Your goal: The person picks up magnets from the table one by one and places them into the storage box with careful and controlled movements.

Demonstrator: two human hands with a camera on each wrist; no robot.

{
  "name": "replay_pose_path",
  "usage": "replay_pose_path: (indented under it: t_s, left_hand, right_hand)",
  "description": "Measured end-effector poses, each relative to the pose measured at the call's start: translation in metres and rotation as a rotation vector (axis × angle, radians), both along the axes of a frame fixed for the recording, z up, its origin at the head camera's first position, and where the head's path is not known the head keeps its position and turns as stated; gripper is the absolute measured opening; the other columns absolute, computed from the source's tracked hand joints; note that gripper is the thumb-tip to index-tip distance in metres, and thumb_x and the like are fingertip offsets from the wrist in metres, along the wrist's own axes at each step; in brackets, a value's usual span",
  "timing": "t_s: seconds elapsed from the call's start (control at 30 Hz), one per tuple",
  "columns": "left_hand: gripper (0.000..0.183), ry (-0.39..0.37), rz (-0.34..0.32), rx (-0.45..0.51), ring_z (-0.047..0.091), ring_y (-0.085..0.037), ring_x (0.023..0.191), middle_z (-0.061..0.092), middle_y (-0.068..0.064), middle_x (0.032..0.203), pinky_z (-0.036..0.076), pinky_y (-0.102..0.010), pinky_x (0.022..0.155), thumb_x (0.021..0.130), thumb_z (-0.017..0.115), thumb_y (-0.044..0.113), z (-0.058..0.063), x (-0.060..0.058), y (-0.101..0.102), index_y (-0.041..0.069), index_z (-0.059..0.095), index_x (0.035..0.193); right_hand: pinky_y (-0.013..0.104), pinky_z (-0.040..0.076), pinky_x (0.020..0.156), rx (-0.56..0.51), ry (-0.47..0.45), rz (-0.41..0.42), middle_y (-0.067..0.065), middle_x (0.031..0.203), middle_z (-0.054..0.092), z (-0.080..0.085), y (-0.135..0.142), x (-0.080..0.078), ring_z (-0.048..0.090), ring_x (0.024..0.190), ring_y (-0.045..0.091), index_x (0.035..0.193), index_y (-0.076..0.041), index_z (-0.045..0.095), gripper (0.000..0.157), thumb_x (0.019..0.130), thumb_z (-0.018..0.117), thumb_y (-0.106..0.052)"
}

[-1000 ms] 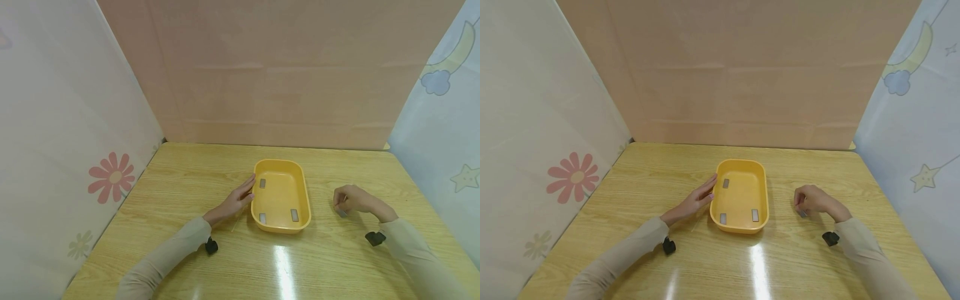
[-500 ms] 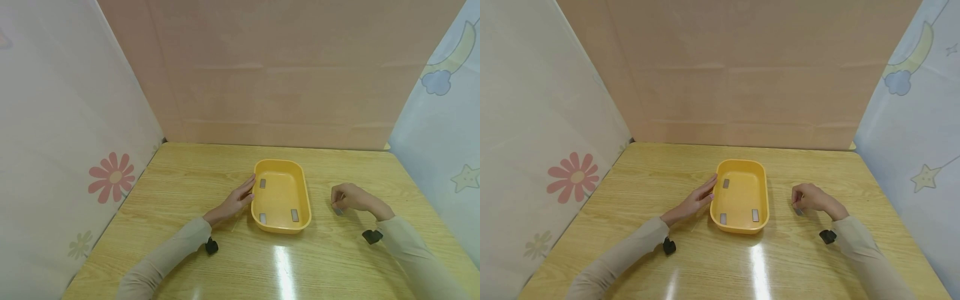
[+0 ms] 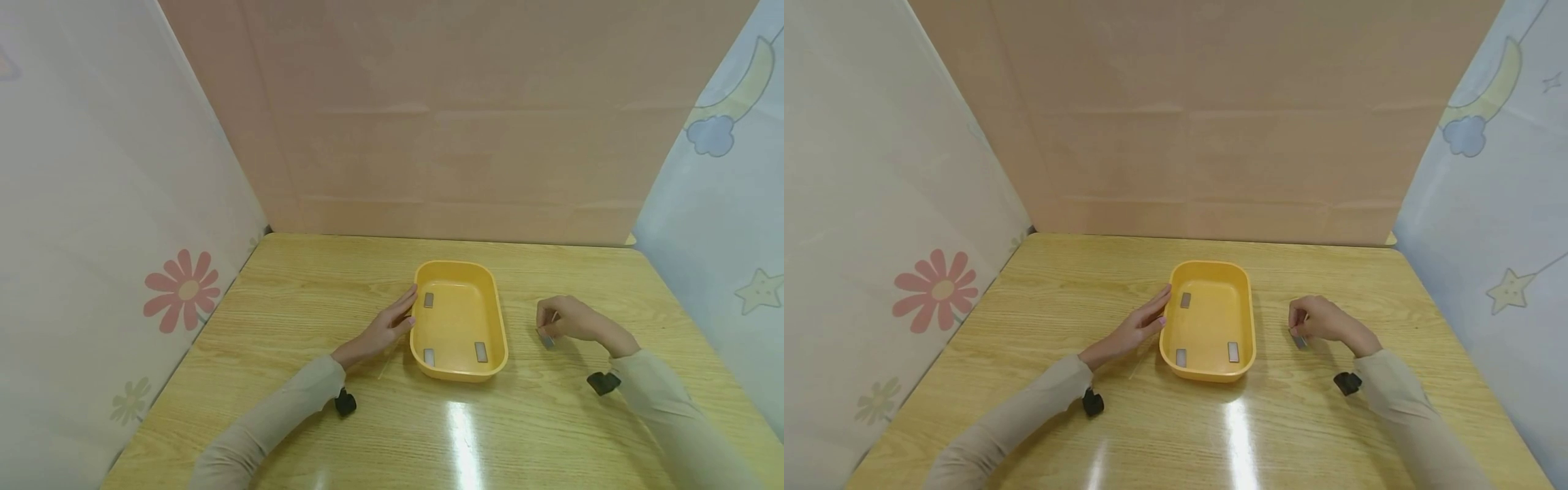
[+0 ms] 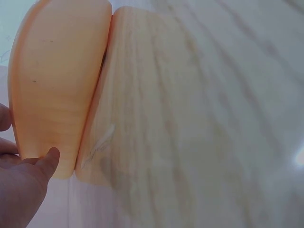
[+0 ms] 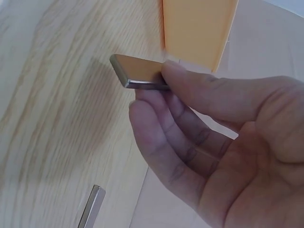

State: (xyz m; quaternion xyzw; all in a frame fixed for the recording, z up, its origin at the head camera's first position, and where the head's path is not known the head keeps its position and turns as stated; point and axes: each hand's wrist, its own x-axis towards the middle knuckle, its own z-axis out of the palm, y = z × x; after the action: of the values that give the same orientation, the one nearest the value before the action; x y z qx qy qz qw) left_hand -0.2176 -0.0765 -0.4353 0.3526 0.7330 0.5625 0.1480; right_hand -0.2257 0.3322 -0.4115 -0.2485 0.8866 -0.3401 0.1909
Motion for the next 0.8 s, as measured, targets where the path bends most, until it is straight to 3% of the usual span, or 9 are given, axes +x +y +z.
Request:
replay_pose_path:
  t_s: [0.8]
  left_hand:
    - [0.054, 0.012, -0.010, -0.001, 0.002, -0.035, 0.149, 0.000, -0.026, 0.161, 0.020, -0.043, 0.117, 0.105, 0.041, -0.002, -0.002, 0.000, -0.001, -0.013, 0.015, 0.151]
  right_hand:
    - [0.038, 0.056, 0.060, 0.023, 0.059, -0.013, 0.005, 0.083, 0.065, 0.008, -0.012, -0.005, 0.061, 0.069, 0.019, 0.085, -0.004, 0.065, 0.009, 0.091, 0.066, 0.002]
